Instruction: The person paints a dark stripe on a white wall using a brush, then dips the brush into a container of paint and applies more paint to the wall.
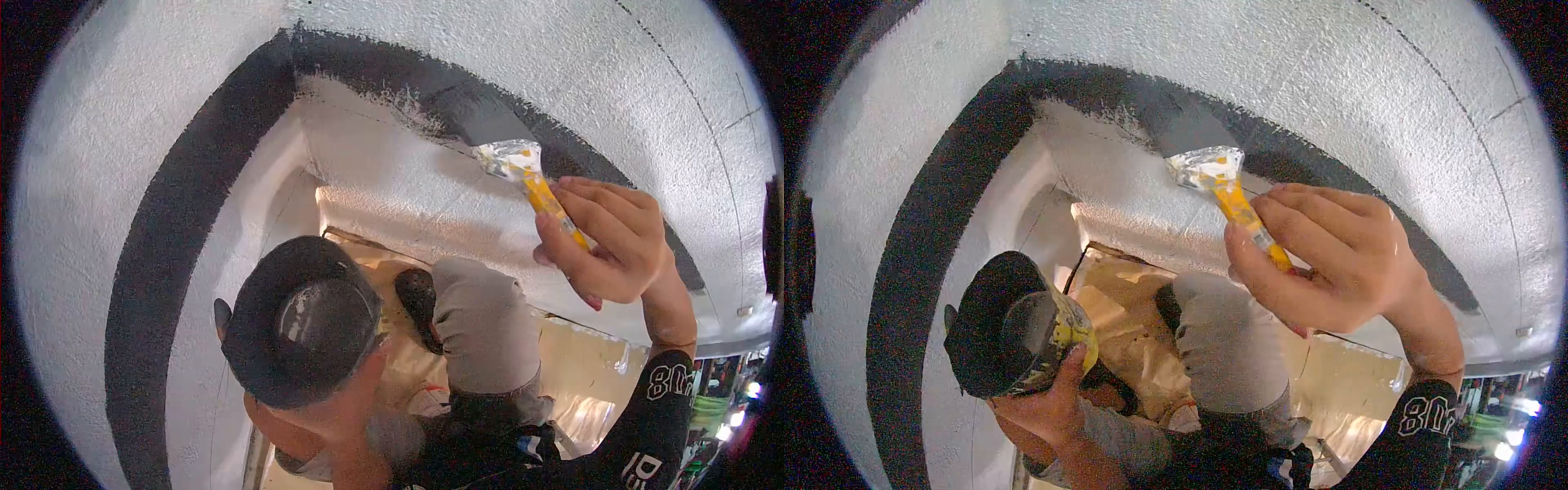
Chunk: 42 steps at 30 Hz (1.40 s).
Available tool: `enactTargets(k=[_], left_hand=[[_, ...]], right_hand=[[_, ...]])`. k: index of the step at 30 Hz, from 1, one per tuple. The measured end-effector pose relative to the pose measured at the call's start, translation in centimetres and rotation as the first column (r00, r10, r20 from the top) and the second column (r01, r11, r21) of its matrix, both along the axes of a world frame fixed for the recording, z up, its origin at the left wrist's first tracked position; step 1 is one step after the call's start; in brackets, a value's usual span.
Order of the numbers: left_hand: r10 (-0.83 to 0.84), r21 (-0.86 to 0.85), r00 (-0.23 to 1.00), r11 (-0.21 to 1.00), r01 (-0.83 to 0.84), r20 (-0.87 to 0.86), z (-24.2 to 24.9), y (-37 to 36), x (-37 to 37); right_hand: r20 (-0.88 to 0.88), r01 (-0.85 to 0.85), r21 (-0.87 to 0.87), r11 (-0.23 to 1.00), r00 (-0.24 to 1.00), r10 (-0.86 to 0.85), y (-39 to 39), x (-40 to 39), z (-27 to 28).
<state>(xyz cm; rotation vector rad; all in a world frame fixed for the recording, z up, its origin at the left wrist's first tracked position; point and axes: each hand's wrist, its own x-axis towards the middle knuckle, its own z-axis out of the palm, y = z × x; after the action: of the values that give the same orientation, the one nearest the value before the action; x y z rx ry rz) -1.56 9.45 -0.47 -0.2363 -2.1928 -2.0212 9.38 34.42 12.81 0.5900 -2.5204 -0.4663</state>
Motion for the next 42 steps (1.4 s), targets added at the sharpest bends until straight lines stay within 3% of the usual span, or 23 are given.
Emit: enactTargets(k=[2, 4, 6, 17, 23, 28, 29, 31, 32, 34, 38, 42], left_hand=[[0.016, 0.018, 0.999, 1.000, -0.017, 0.043, 0.5, 0.3, 0.3], [0.010, 0.144, 0.981, 0.989, -0.039, 0.196, 0.9, 0.8, 0.7], [0.011, 0.128, 0.982, 0.991, -0.035, 0.187, 1.2, 1.1, 0.2], [-0.171, -0.251, 0.970, 0.960, 0.125, -0.174, -0.9, -1.1, -0.7], [0.035, -0.231, 0.980, 0.970, -0.080, -0.194, -4.1, -2.7, -0.9], [-0.302, -0.396, 0.898, 0.904, 0.164, -0.319, -2.9, -1.8, -0.8], [-0.302, -0.395, 0.898, 0.904, 0.164, -0.319, -2.0, -1.3, -0.5], [-0.097, -0.018, 0.993, 0.995, 0.099, 0.066, 0.0, -0.3, 0.1], [-0.101, -0.018, 0.993, 0.995, 0.102, 0.065, -0.5, -0.4, 0.0], [-0.118, -0.158, 0.949, 0.985, 0.074, -0.291, -2.0, -0.8, -0.4], [-0.060, -0.022, 0.972, 0.998, 0.057, -0.228, -2.1, -0.6, -0.5], [0.045, -0.204, 0.992, 0.977, -0.069, -0.121, -3.0, -2.2, -0.7]], right_hand=[[0.028, 0.015, -0.001, 1.000, 0.999, -0.015, 0.1, 0.3, 0.2], [0.059, 0.029, 0.001, 1.000, 0.998, -0.029, 0.1, 0.7, 0.4], [0.026, 0.076, 0.011, 0.997, 0.997, -0.076, -0.1, 1.3, 0.4], [-0.007, -0.001, -0.015, 1.000, 1.000, 0.001, -0.1, -0.3, 0.1], [0.003, 0.021, -0.013, 1.000, 1.000, -0.021, 0.5, 0.1, 0.1], [0.042, 0.050, -0.007, 0.999, 0.998, -0.050, 0.0, 1.0, 0.5], [0.042, 0.038, -0.024, 0.999, 0.998, -0.037, 0.0, 1.1, 0.6], [0.039, 0.029, -0.040, 0.999, 0.999, -0.027, -0.1, 1.1, 0.8], [0.038, 0.028, -0.029, 0.999, 0.999, -0.027, -0.3, 0.9, 0.9], [0.036, 0.033, -0.019, 0.999, 0.999, -0.033, -0.4, 0.5, 0.8], [0.005, 0.027, 0.003, 1.000, 1.000, -0.027, 0.2, 0.6, 0.5], [0.021, 0.049, -0.008, 0.999, 0.999, -0.049, 0.4, 2.0, 0.7]])
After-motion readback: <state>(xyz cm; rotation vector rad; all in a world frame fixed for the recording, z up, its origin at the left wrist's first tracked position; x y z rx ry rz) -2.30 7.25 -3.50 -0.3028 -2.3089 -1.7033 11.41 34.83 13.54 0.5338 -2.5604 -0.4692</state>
